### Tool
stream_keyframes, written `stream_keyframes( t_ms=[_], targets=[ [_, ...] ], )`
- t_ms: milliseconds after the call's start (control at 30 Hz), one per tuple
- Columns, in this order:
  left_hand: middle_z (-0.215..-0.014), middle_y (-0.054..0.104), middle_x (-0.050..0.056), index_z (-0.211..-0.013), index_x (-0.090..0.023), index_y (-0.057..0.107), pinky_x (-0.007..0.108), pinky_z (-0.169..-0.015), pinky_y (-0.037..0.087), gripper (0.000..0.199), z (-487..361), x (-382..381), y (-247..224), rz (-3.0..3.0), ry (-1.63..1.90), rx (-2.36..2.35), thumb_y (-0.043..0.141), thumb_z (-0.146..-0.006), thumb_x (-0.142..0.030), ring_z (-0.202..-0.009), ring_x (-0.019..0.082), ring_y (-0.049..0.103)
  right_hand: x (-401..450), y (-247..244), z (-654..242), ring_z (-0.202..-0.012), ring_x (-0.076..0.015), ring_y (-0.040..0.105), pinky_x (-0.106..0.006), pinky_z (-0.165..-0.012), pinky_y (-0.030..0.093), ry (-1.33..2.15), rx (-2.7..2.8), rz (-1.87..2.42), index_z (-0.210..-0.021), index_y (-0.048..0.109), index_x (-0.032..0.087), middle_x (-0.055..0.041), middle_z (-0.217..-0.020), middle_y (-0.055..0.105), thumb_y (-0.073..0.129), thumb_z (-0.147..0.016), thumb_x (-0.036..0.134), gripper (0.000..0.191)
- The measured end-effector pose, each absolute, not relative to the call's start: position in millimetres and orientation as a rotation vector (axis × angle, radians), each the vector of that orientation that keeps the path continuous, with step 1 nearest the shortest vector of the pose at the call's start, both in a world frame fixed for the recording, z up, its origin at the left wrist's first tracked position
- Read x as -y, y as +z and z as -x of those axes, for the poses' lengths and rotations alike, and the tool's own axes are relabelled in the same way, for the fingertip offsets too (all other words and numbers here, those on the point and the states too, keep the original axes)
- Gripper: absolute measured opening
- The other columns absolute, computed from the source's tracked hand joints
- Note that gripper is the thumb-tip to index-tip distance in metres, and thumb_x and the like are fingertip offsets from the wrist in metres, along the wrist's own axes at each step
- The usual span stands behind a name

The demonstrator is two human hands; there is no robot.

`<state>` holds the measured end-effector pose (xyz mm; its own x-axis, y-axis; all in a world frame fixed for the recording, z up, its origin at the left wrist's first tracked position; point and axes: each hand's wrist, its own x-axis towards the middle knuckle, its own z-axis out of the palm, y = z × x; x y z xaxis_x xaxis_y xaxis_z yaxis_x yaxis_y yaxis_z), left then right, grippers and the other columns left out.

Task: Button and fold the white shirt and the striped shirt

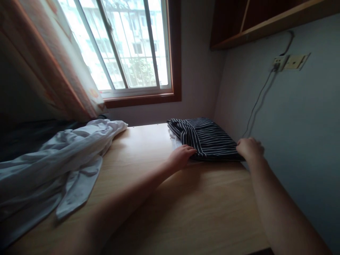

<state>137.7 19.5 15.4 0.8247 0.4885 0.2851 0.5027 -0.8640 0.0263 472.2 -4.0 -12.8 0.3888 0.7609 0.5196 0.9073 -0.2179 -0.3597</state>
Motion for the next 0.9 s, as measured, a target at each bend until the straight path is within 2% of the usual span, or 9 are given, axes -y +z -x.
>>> stream_keyframes(
  t_ms=[67, 167, 233, 333, 433, 600, 733, 833, 900],
  targets=[
    [-0.107, 0.069, 0.008, -0.112, -0.018, 0.066, 0.036, -0.095, 0.047, 0.033, -133.1, -20.8, 19.8, 2.896, -0.518, 0.872, 0.051, -0.085, -0.007, -0.107, 0.023, 0.058, 0.3, -8.4, -449.8, -0.099, -0.0347, 0.062, -0.05, -0.082, 0.051, -0.442, 1.49, 2.121, -0.09, 0.078, 0.022, -0.0165, -0.104, 0.068, 0.062, -0.076, 0.027, 0.022],
    [-0.113, 0.064, 0.01, -0.109, -0.019, 0.067, 0.042, -0.097, 0.046, 0.028, -126.9, -24.1, 23.4, 2.748, -0.56, 1.043, 0.054, -0.085, -0.013, -0.112, 0.028, 0.054, -7.5, -5.6, -411.6, -0.113, -0.0324, 0.058, -0.048, -0.095, 0.048, -0.416, 1.81, 1.893, -0.109, 0.074, 0.021, -0.0143, -0.119, 0.065, 0.051, -0.089, 0.036, 0.034],
    [-0.116, 0.061, 0.011, -0.109, -0.02, 0.066, 0.04, -0.09, 0.049, 0.027, -123.6, -28.8, 23.7, 2.689, -0.553, 1.206, 0.057, -0.084, -0.017, -0.107, 0.028, 0.057, -12.7, -9.4, -389.8, -0.12, -0.0313, 0.055, -0.048, -0.1, 0.045, -0.375, 1.953, 1.759, -0.117, 0.07, 0.021, -0.013, -0.127, 0.063, 0.048, -0.093, 0.039, 0.038],
    [-0.12, 0.059, 0.011, -0.124, -0.021, 0.059, 0.033, -0.078, 0.051, 0.041, -120.0, -39.3, 23.0, 2.673, -0.514, 1.417, 0.059, -0.084, -0.02, -0.096, 0.023, 0.063, -18.0, -21.7, -367.2, -0.128, -0.0307, 0.05, -0.047, -0.105, 0.042, -0.31, 2.047, 1.678, -0.13, 0.063, 0.021, -0.0133, -0.137, 0.058, 0.047, -0.094, 0.043, 0.045],
    [-0.119, 0.061, 0.009, -0.141, -0.024, 0.046, 0.031, -0.078, 0.051, 0.056, -118.7, -50.6, 23.1, 2.684, -0.403, 1.473, 0.057, -0.086, -0.017, -0.094, 0.022, 0.065, -19.9, -32.2, -355.6, -0.131, -0.0306, 0.05, -0.051, -0.109, 0.038, -0.261, 2.08, 1.718, -0.135, 0.059, 0.021, -0.0127, -0.14, 0.057, 0.044, -0.097, 0.044, 0.047],
    [-0.112, 0.066, 0.01, -0.152, -0.025, 0.031, 0.031, -0.079, 0.05, 0.058, -126.3, -68.4, 25.1, 2.632, -0.38, 1.523, 0.041, -0.096, -0.014, -0.094, 0.022, 0.067, -18.7, -33.5, -351.1, -0.13, -0.0293, 0.052, -0.052, -0.11, 0.037, -0.229, 2.103, 1.756, -0.134, 0.06, 0.021, -0.0113, -0.139, 0.058, 0.041, -0.099, 0.043, 0.046],
    [-0.109, 0.068, 0.012, -0.145, -0.022, 0.04, 0.032, -0.077, 0.05, 0.048, -138.1, -81.9, 27.1, 2.629, -0.385, 1.529, 0.037, -0.098, -0.016, -0.094, 0.023, 0.068, -16.7, -30.4, -349.8, -0.129, -0.0279, 0.053, -0.051, -0.11, 0.037, -0.232, 2.108, 1.766, -0.131, 0.062, 0.021, -0.0106, -0.137, 0.06, 0.041, -0.099, 0.041, 0.043],
    [-0.107, 0.069, 0.013, -0.127, -0.021, 0.056, 0.033, -0.078, 0.05, 0.036, -143.6, -89.2, 31.2, 2.645, -0.367, 1.536, 0.037, -0.098, -0.014, -0.095, 0.024, 0.068, -15.5, -29.5, -348.2, -0.13, -0.0272, 0.052, -0.051, -0.111, 0.036, -0.237, 2.103, 1.776, -0.13, 0.063, 0.022, -0.0099, -0.137, 0.06, 0.041, -0.099, 0.04, 0.042],
    [-0.104, 0.071, 0.013, -0.119, -0.02, 0.06, 0.033, -0.079, 0.05, 0.033, -143.8, -92.0, 35.9, 2.644, -0.367, 1.541, 0.037, -0.097, -0.014, -0.096, 0.025, 0.069, -15.0, -29.2, -347.7, -0.131, -0.027, 0.051, -0.051, -0.111, 0.036, -0.225, 2.104, 1.782, -0.13, 0.063, 0.022, -0.0096, -0.138, 0.06, 0.04, -0.099, 0.039, 0.041]
  ],
)
